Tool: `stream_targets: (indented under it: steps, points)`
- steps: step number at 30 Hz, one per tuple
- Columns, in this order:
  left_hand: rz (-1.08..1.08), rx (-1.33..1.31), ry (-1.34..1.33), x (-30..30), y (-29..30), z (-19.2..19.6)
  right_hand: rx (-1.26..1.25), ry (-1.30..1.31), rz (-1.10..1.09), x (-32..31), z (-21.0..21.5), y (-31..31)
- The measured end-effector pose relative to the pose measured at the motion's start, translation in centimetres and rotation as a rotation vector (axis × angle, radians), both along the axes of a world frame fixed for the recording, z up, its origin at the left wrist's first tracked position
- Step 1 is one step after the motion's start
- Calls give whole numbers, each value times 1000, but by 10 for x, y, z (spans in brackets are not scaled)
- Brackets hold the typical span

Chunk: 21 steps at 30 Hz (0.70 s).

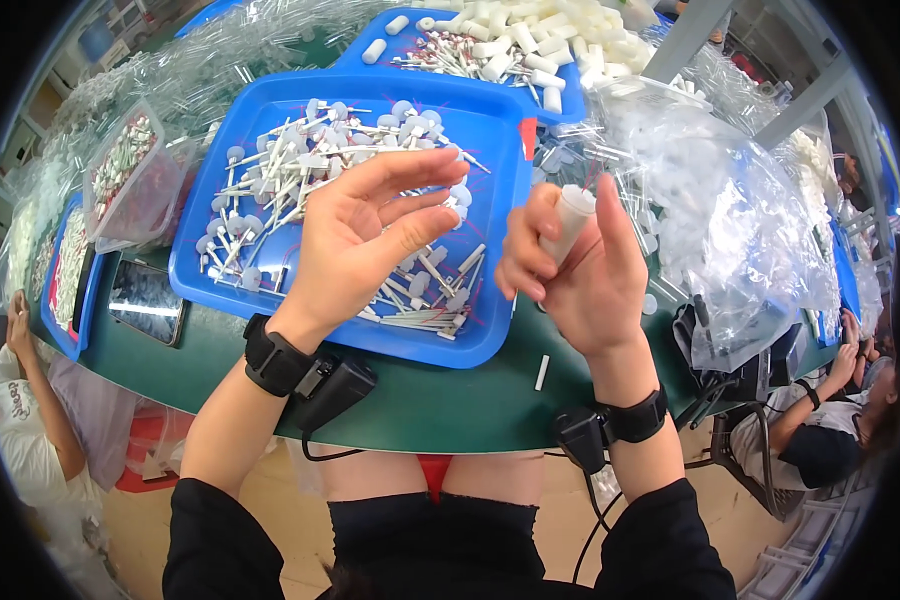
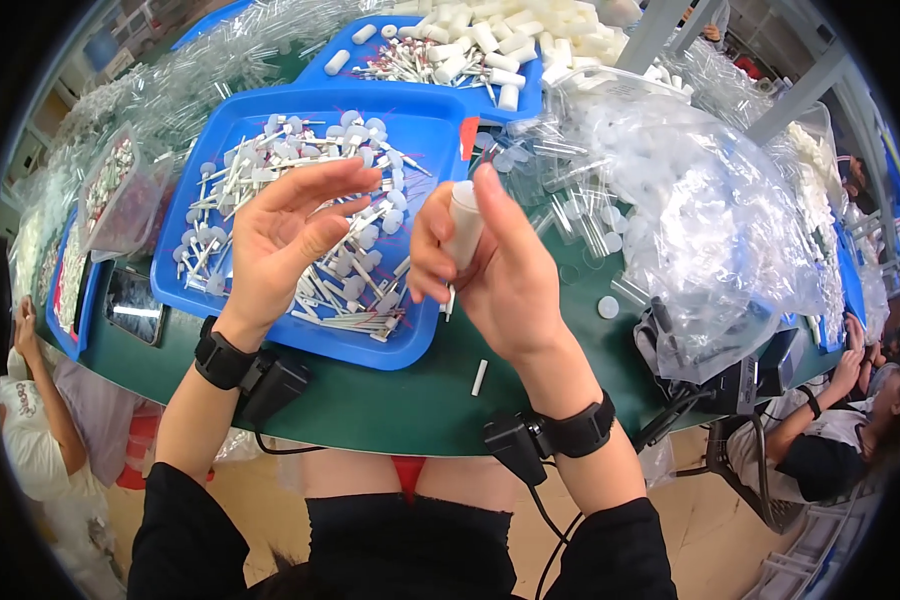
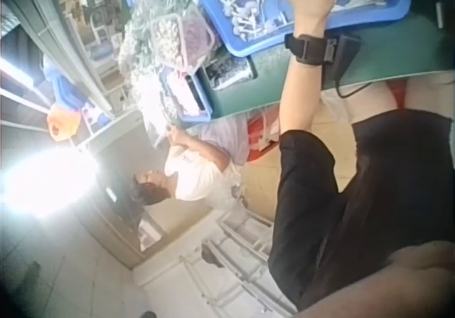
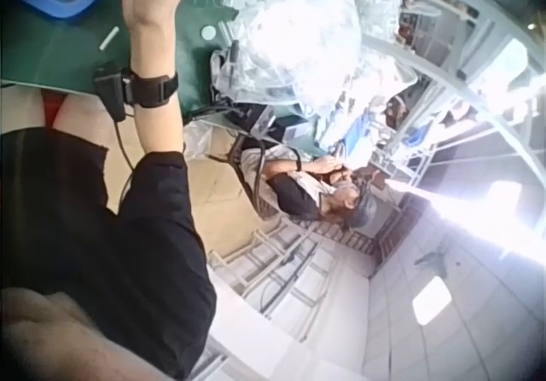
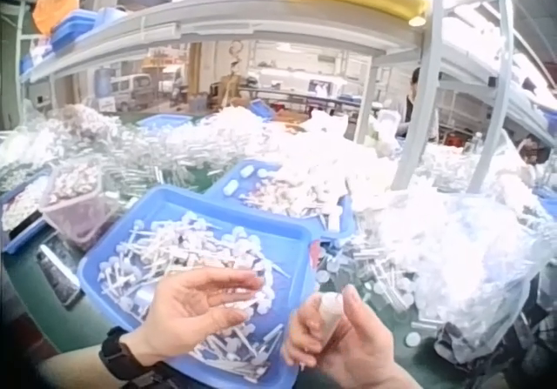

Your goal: The person is seen assembling small white medical or laboratory components, inserting tips into tubes at a workstation.

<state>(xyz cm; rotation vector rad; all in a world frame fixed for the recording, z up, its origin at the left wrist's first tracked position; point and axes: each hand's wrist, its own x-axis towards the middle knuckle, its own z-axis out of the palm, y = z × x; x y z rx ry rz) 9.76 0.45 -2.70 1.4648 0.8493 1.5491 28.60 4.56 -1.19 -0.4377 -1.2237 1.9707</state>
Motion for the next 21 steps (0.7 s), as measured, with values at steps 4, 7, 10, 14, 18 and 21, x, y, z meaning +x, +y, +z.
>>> stream_targets:
  steps: [4,7,10,14,18,21]
  points:
    - [-16,-23,74,-5,0,0,-234,207,237,2,-1,2]
    - [-8,-16,106,-5,0,1,-313,303,318,2,-5,3]
    - [5,-16,108,-4,-1,1,-288,309,314,2,-9,4]
    - [4,-55,4,-2,-1,1,-255,269,241,2,-10,5]
    - [-5,-67,3,-4,-2,0,-284,338,301,1,-8,4]
    - [-19,-65,-6,-4,-2,0,-249,301,337,-2,-7,2]
